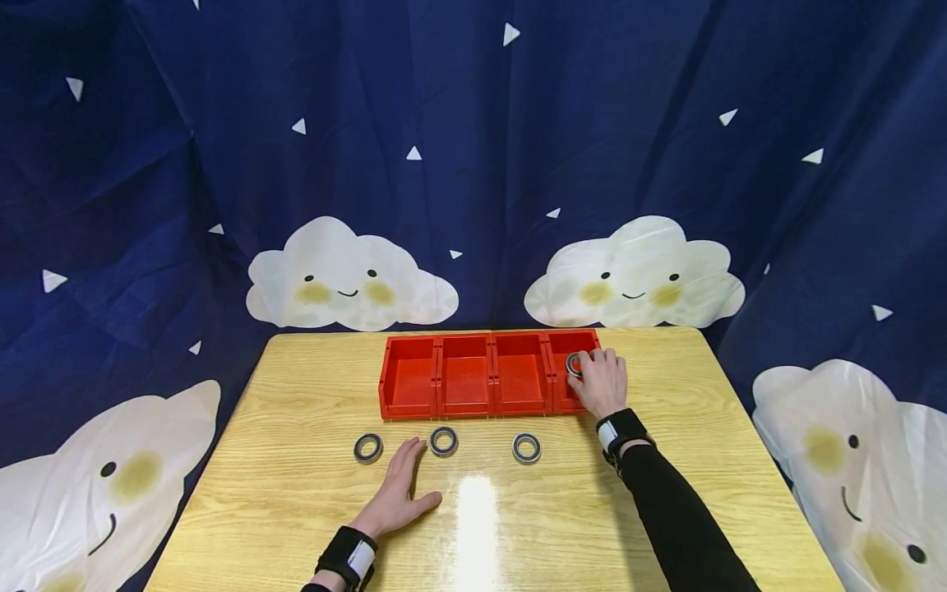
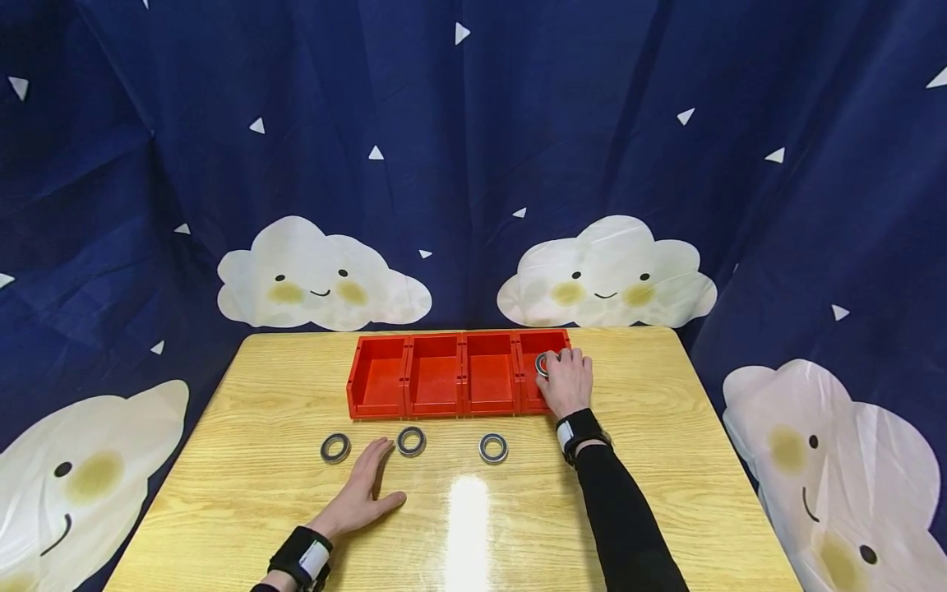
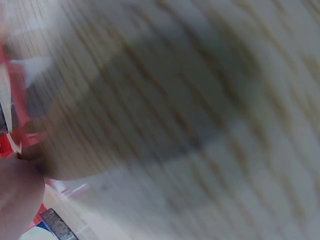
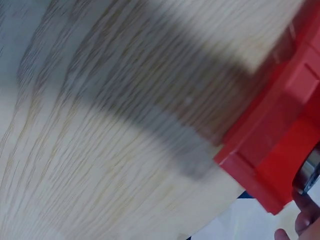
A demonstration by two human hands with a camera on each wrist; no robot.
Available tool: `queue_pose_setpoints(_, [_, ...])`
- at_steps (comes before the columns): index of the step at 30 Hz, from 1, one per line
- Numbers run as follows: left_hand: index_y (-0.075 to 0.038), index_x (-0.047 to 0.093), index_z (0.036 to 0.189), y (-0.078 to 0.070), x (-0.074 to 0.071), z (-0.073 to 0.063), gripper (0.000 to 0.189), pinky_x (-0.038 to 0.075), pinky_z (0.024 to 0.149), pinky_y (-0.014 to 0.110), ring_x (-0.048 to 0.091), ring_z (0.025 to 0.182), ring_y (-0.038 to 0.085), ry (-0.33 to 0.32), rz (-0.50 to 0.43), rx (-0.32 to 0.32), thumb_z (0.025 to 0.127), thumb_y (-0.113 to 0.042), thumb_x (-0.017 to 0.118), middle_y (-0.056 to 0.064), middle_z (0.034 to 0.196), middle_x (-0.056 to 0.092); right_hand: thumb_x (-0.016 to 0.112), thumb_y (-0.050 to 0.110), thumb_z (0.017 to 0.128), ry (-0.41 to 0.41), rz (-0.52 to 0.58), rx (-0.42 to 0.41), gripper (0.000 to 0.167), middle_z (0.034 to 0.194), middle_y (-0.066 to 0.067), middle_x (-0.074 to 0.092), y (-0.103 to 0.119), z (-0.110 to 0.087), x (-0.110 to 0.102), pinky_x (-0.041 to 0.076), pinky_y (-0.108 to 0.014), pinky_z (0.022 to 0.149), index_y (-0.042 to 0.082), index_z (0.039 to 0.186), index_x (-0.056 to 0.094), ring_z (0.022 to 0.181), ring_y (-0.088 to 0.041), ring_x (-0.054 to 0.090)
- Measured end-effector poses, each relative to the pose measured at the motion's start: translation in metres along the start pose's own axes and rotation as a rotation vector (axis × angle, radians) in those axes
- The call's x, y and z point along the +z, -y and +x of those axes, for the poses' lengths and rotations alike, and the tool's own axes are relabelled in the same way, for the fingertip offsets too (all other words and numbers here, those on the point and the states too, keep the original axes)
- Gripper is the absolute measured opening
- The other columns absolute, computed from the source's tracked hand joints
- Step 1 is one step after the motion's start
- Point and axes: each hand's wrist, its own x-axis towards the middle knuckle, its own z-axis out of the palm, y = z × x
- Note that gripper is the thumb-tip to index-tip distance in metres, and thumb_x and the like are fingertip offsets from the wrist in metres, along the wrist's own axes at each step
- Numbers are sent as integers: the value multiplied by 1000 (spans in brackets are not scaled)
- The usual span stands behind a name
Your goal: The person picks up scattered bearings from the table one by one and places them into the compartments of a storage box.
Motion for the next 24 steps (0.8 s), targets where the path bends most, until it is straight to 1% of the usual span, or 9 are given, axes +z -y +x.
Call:
queue_pose_setpoints(3, [-3, 24, 144, 1, 0, 1, 87, 25, 100, 57, 14, 134, 38, -2, 9, 3, 78, -32, 72, 22, 148, 16, 75, 29, 75, 31, -71, -47, 40, 96, -20, 58, -2, 1, 4, 33, -51, 86, 3, 103, 63, 94, -37, 43])
queue_pose_setpoints(5, [-4, 24, 144, 1, 1, 1, 87, 25, 101, 57, 13, 134, 38, 0, 6, -2, 77, -33, 73, 22, 148, 15, 76, 30, 74, 44, -109, -76, 39, 94, -19, 59, -3, 1, 7, 31, -52, 87, 4, 101, 64, 94, -37, 42])
queue_pose_setpoints(8, [-5, 24, 144, 1, 1, 0, 88, 24, 102, 55, 11, 135, 35, 14, -3, -19, 77, -33, 73, 20, 149, 13, 77, 30, 73, 64, -145, -96, 36, 89, -18, 61, -4, 0, 12, 28, -52, 87, 6, 96, 65, 94, -37, 41])
queue_pose_setpoints(11, [-6, 24, 144, 1, 1, 0, 87, 25, 102, 53, 11, 136, 33, 18, -2, -24, 78, -34, 72, 19, 149, 13, 78, 28, 73, 90, -159, -96, 32, 86, -17, 61, -4, 0, 16, 26, -52, 89, 7, 94, 67, 96, -36, 39])
queue_pose_setpoints(14, [-4, 24, 144, 1, 1, 0, 87, 25, 102, 54, 12, 135, 34, 6, -6, -14, 78, -33, 73, 20, 149, 14, 77, 25, 73, 122, -166, -89, 27, 84, -16, 61, -1, 1, 19, 23, -54, 92, 8, 92, 67, 98, -37, 37])
queue_pose_setpoints(18, [-3, 24, 144, 1, 1, 1, 87, 25, 102, 54, 13, 135, 35, 3, -6, -4, 78, -34, 72, 21, 148, 15, 75, 22, 74, 168, -174, -71, 21, 80, -14, 60, 2, 4, 20, 21, -55, 92, 8, 87, 66, 100, -37, 36])
queue_pose_setpoints(24, [-5, 23, 144, 2, 1, 1, 87, 24, 103, 54, 12, 136, 35, 9, -5, -12, 78, -36, 71, 20, 149, 15, 72, 20, 75, 230, -172, -55, 12, 74, -11, 60, 5, 8, 22, 19, -55, 92, 11, 81, 66, 100, -36, 37])
